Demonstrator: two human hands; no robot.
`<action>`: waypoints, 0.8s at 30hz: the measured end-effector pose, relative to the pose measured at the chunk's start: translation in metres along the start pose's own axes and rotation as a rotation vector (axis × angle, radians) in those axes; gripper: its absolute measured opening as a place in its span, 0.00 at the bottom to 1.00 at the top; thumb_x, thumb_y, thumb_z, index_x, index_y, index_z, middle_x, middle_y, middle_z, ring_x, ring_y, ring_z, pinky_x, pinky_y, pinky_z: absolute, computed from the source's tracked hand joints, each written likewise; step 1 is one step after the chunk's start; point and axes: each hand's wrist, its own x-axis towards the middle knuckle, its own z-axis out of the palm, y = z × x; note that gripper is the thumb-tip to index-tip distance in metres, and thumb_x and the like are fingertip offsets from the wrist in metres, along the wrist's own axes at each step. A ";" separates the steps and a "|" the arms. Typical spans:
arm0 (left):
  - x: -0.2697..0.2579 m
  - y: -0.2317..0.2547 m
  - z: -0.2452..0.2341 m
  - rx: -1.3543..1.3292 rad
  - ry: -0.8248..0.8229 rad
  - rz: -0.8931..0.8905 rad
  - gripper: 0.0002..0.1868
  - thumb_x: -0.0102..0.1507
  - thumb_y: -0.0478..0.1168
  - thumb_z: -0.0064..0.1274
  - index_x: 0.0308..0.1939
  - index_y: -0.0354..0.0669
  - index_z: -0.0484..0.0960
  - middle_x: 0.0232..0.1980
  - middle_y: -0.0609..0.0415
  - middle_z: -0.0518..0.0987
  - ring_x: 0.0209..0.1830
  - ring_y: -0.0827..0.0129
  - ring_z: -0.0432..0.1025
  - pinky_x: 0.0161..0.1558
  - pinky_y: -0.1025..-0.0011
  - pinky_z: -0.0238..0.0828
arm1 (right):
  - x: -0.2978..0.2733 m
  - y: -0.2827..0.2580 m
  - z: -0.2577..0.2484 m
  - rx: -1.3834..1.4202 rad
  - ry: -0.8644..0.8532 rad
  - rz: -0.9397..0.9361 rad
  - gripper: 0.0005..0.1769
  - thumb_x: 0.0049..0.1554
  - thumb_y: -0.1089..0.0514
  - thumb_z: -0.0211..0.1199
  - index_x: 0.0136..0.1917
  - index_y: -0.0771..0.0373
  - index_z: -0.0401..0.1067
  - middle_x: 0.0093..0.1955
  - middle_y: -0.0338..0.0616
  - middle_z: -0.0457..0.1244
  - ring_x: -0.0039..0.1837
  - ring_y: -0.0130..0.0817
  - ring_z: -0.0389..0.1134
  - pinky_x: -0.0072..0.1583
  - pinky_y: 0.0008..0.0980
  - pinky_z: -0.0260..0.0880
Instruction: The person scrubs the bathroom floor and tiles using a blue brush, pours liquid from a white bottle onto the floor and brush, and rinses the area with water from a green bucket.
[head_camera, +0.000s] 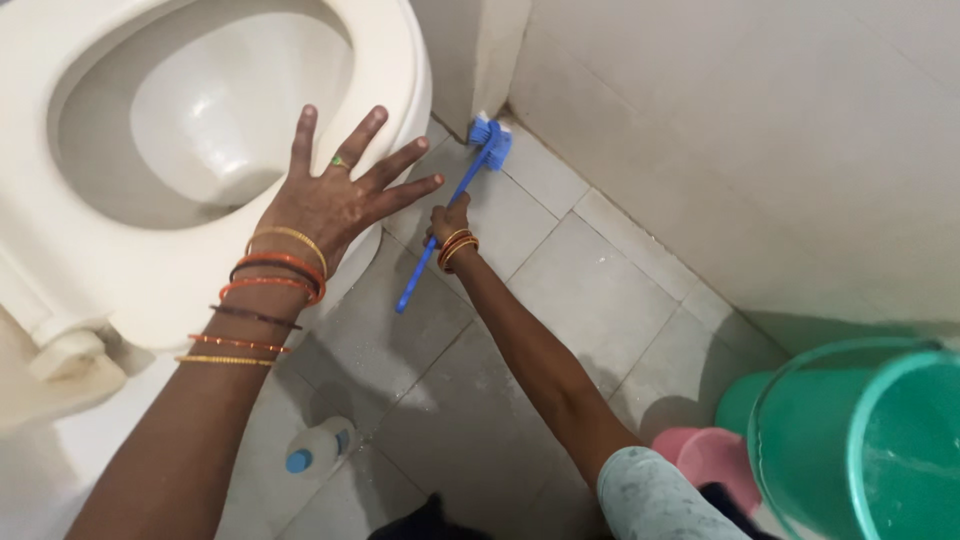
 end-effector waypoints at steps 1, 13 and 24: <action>0.000 0.001 0.000 -0.012 0.015 0.010 0.67 0.51 0.20 0.51 0.78 0.85 0.34 0.85 0.75 0.33 0.83 0.59 0.31 0.72 0.33 0.24 | -0.007 0.001 -0.002 0.058 -0.008 -0.044 0.38 0.61 0.63 0.47 0.80 0.60 0.35 0.43 0.48 0.59 0.33 0.34 0.62 0.33 0.38 0.69; -0.001 0.006 -0.011 0.124 -0.125 0.013 0.65 0.54 0.22 0.50 0.77 0.88 0.31 0.85 0.76 0.31 0.83 0.63 0.32 0.72 0.32 0.27 | -0.028 -0.015 0.004 0.059 0.034 -0.015 0.43 0.57 0.66 0.44 0.82 0.56 0.34 0.57 0.68 0.60 0.38 0.41 0.62 0.37 0.42 0.68; -0.001 0.010 -0.010 0.320 -0.238 0.116 0.59 0.60 0.30 0.50 0.77 0.84 0.27 0.84 0.71 0.30 0.83 0.68 0.26 0.73 0.31 0.30 | -0.014 0.020 -0.012 -0.128 0.082 -0.027 0.44 0.60 0.64 0.49 0.83 0.60 0.31 0.60 0.73 0.63 0.51 0.58 0.72 0.55 0.48 0.73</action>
